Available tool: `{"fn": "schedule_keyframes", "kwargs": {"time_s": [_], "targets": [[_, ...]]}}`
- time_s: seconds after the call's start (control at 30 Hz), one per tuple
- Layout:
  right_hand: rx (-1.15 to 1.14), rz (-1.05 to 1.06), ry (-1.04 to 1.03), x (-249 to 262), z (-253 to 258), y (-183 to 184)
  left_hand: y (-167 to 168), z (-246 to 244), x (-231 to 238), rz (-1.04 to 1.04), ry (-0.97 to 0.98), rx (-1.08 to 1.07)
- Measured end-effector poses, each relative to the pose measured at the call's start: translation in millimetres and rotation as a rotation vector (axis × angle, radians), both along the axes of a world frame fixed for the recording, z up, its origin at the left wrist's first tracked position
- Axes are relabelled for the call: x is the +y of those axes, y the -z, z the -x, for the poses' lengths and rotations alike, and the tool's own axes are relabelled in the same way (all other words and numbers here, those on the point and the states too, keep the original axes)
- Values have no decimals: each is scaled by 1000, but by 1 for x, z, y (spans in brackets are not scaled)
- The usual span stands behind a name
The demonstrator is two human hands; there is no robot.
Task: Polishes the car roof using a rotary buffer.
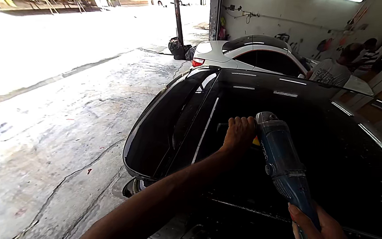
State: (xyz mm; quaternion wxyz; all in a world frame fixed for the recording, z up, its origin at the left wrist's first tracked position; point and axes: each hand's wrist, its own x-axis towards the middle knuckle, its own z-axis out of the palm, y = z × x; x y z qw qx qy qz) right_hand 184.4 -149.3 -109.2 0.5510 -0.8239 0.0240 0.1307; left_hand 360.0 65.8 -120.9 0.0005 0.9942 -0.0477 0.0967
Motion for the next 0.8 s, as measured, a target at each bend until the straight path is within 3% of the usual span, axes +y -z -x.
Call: {"fn": "schedule_keyframes", "kwargs": {"time_s": [0.47, 0.8], "targets": [[65, 62, -286, 88, -20, 9, 21, 47, 134, -81, -326, 8], [22, 157, -410, 97, -1, 10, 41, 90, 161, -133, -398, -14]]}}
